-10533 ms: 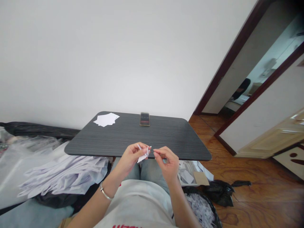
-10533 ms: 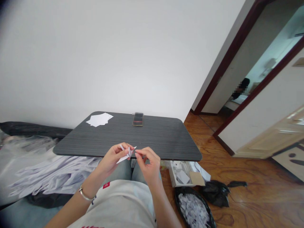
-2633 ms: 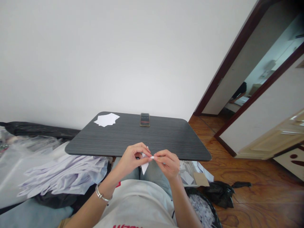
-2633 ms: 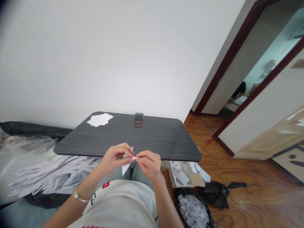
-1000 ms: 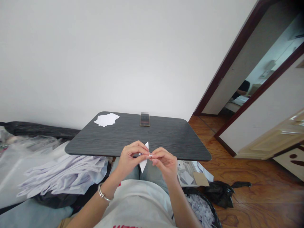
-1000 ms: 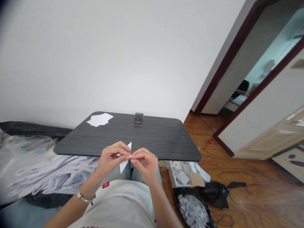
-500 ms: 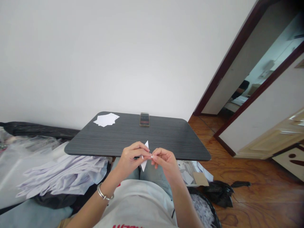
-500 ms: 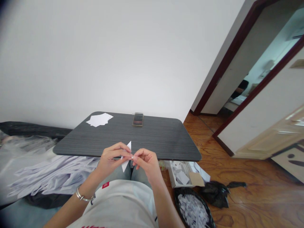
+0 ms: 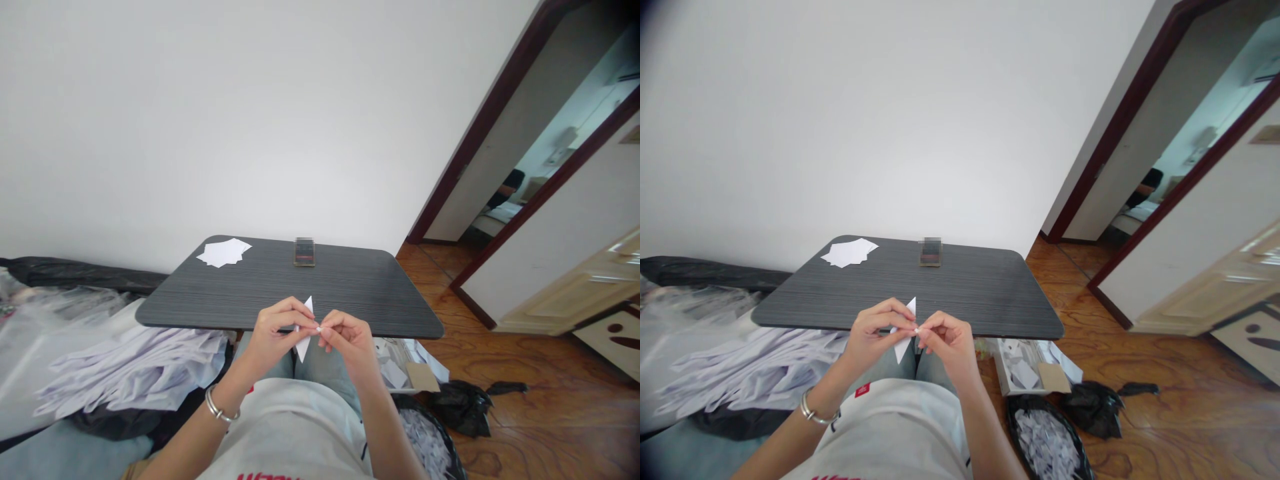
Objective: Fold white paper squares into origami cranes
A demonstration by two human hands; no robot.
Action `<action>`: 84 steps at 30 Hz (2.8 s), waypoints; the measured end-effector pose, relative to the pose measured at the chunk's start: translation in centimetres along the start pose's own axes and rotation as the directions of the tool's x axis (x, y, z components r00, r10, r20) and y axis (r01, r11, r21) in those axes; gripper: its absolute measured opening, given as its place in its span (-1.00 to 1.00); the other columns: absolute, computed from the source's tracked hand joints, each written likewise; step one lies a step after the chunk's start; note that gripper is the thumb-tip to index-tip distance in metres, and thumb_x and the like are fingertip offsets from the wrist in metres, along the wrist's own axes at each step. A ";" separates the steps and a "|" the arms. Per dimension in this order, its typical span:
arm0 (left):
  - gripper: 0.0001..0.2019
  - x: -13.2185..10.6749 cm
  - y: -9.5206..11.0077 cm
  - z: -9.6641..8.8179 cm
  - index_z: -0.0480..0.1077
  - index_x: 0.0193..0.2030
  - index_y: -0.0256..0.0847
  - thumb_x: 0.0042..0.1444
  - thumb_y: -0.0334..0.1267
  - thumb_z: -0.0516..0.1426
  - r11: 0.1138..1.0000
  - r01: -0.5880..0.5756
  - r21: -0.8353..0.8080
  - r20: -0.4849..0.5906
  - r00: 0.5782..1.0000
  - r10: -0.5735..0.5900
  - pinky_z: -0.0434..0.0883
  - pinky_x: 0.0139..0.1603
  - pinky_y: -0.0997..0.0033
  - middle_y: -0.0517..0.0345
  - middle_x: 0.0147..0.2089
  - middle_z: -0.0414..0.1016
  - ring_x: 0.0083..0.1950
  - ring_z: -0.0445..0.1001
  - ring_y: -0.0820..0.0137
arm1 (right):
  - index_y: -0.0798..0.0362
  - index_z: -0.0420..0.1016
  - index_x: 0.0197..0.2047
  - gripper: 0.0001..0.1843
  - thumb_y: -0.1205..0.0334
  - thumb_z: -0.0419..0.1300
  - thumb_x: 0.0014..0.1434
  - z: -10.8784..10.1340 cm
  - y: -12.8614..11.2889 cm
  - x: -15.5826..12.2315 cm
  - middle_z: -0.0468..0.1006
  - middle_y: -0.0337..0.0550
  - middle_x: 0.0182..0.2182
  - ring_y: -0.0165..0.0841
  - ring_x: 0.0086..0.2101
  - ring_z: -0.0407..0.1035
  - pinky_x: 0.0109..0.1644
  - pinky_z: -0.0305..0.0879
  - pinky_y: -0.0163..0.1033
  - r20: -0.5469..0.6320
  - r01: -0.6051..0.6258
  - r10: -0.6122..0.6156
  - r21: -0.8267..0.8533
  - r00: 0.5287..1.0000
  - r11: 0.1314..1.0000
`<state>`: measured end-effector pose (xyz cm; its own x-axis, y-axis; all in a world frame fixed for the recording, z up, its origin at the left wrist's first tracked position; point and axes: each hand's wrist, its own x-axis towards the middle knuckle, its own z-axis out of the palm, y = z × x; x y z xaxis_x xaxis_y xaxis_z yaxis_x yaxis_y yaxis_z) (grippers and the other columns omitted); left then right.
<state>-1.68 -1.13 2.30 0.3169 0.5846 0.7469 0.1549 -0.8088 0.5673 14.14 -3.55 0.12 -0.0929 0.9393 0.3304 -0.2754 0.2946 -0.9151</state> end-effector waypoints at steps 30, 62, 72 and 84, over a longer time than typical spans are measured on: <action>-0.92 -0.4 -0.6 0.4 0.51 -0.42 -0.25 0.03 -0.40 0.17 0.997 -0.059 0.056 0.022 0.998 0.058 0.39 -0.39 0.53 0.08 -0.42 0.49 -0.39 0.46 0.46 | 0.07 0.30 -0.56 -0.75 0.27 0.35 -0.14 0.4 0.7 0.4 0.32 -0.40 -0.66 -0.60 -0.69 0.19 -0.69 0.09 -0.53 0.145 -0.335 0.302 0.409 0.942 0.849; -0.91 -0.2 0.1 0.5 0.47 -0.46 -0.30 0.02 -0.37 0.17 0.983 0.136 -0.123 0.044 0.990 -0.131 0.37 -0.44 0.54 0.07 -0.44 0.48 -0.42 0.45 0.45 | 0.06 0.45 -0.57 -0.86 0.36 0.30 -0.06 1.2 1.8 0.1 0.38 -0.32 -0.57 -0.55 -0.62 0.28 -0.65 0.05 -0.46 -0.135 0.112 -0.084 0.220 0.987 0.969; -0.93 -0.1 -0.2 0.5 0.46 -0.44 -0.28 0.03 -0.38 0.17 0.997 0.079 -0.026 0.075 0.994 -0.077 0.37 -0.38 0.53 0.07 -0.41 0.48 -0.38 0.45 0.46 | 0.02 0.56 -0.45 -0.94 0.36 0.29 -0.02 -0.3 -0.3 0.1 0.48 -0.20 -0.50 -0.41 -0.47 0.34 -0.48 0.19 -0.33 -0.049 0.161 -0.179 -0.253 0.983 0.954; -0.91 -0.1 0.2 0.5 0.43 -0.45 -0.30 0.04 -0.37 0.16 0.992 0.118 -0.046 0.098 0.989 -0.113 0.37 -0.40 0.53 0.06 -0.42 0.48 -0.38 0.45 0.46 | 0.03 0.51 -0.46 -0.96 0.31 0.26 0.01 0.0 0.4 0.1 0.40 -0.26 -0.50 -0.49 -0.55 0.29 -0.62 0.09 -0.42 -0.024 0.085 -0.086 -0.056 0.996 0.995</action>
<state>-1.24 -1.37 2.16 0.3878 0.6634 0.6399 0.1481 -0.7300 0.6672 14.07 -3.32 -0.17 -0.0461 0.9143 0.4025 -0.2279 0.3826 -0.8954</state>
